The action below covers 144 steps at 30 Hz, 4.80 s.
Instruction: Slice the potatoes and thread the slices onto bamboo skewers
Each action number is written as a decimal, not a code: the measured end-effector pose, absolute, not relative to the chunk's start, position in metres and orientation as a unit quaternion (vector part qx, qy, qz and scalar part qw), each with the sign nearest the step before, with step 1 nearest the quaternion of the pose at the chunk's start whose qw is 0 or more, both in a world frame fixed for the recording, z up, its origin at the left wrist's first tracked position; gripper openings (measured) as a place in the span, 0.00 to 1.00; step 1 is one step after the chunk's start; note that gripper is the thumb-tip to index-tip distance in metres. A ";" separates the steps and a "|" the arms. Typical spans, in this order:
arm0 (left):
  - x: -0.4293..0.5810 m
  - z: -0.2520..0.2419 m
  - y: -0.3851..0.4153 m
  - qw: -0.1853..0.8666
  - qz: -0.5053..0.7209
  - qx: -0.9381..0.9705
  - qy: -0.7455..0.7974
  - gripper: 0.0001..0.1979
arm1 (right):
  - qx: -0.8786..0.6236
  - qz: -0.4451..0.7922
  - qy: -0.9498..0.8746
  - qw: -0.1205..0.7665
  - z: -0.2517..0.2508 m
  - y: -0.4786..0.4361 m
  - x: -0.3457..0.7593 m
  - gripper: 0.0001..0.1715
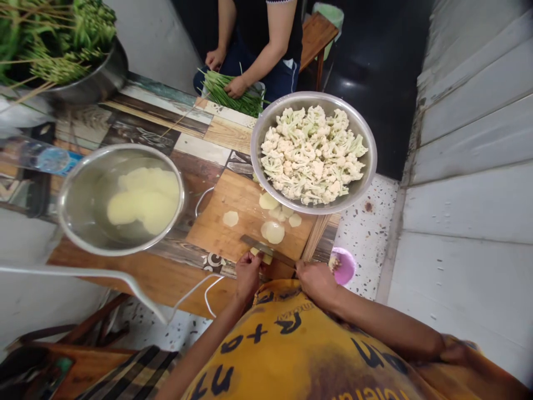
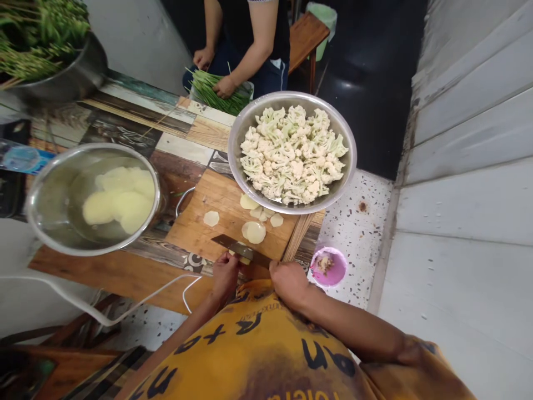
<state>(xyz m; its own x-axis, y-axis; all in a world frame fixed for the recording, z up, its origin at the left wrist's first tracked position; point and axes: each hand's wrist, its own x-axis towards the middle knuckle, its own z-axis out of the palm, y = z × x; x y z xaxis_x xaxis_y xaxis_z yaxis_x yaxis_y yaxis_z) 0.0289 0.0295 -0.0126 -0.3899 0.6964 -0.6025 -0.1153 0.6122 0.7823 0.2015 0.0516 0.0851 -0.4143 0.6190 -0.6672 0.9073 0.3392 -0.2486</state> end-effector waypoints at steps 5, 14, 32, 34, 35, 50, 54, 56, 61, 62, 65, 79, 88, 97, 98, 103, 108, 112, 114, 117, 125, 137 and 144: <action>0.026 -0.021 0.025 0.508 0.392 0.205 0.739 0.10 | 0.475 -0.319 0.775 0.269 0.106 0.042 0.213 0.10; 0.027 -0.022 0.025 0.515 0.393 0.189 0.738 0.05 | 0.478 -0.314 0.773 0.276 0.107 0.039 0.214 0.10; 0.029 -0.007 0.031 0.517 0.376 0.202 0.742 0.16 | 0.485 -0.311 0.771 0.271 0.079 0.053 0.197 0.13; 0.029 -0.006 0.031 0.516 0.371 0.207 0.744 0.17 | 0.486 -0.309 0.774 0.263 0.075 0.057 0.194 0.14; 0.029 -0.007 0.030 0.514 0.371 0.210 0.744 0.17 | 0.488 -0.309 0.774 0.259 0.076 0.057 0.194 0.15; 0.026 -0.021 0.025 0.518 0.394 0.207 0.731 0.07 | 0.472 -0.311 0.779 0.271 0.101 0.038 0.214 0.11; 0.026 -0.019 0.027 0.520 0.392 0.212 0.729 0.12 | 0.469 -0.304 0.788 0.259 0.086 0.048 0.201 0.12; 0.027 -0.017 0.028 0.518 0.388 0.217 0.731 0.15 | 0.477 -0.298 0.788 0.251 0.076 0.055 0.195 0.12; 0.026 -0.016 0.027 0.528 0.384 0.218 0.725 0.17 | 0.483 -0.297 0.795 0.216 0.073 0.060 0.192 0.15; 0.026 -0.017 0.026 0.530 0.384 0.220 0.723 0.16 | 0.479 -0.298 0.798 0.214 0.077 0.057 0.194 0.14; 0.024 -0.020 0.025 0.527 0.385 0.234 0.721 0.14 | 0.469 -0.299 0.799 0.229 0.091 0.048 0.202 0.11; 0.025 -0.015 0.026 0.518 0.392 0.254 0.716 0.15 | 0.475 -0.293 0.789 0.259 0.090 0.044 0.207 0.13; 0.027 -0.015 0.027 0.526 0.385 0.244 0.718 0.17 | 0.495 -0.297 0.782 0.234 0.078 0.065 0.183 0.15; 0.026 -0.016 0.027 0.525 0.381 0.264 0.714 0.16 | 0.490 -0.292 0.783 0.249 0.107 0.049 0.212 0.17; 0.026 -0.016 0.026 0.524 0.378 0.266 0.715 0.16 | 0.490 -0.290 0.783 0.251 0.107 0.049 0.213 0.17; 0.026 -0.021 0.025 0.515 0.375 0.271 0.722 0.17 | 0.491 -0.290 0.778 0.264 0.102 0.051 0.212 0.18; 0.027 -0.019 0.026 0.504 0.383 0.262 0.728 0.18 | 0.478 -0.292 0.783 0.269 0.084 0.063 0.191 0.18; 0.026 -0.019 0.025 0.511 0.387 0.265 0.720 0.18 | 0.480 -0.293 0.785 0.259 0.072 0.072 0.180 0.18; 0.025 -0.021 0.025 0.517 0.393 0.277 0.708 0.17 | 0.486 -0.297 0.783 0.249 0.071 0.073 0.181 0.18; 0.025 -0.025 0.025 0.530 0.412 0.295 0.680 0.14 | 0.497 -0.299 0.779 0.238 0.073 0.074 0.185 0.17; 0.028 -0.017 0.032 0.543 0.408 0.269 0.683 0.15 | 0.509 -0.286 0.784 0.209 0.076 0.097 0.193 0.19; 0.025 -0.008 0.040 0.552 0.398 0.284 0.676 0.16 | 0.513 -0.297 0.777 0.212 0.081 0.079 0.179 0.18; 0.024 -0.015 0.033 0.531 0.422 0.276 0.681 0.15 | 0.529 -0.320 0.763 0.188 0.070 0.046 0.208 0.18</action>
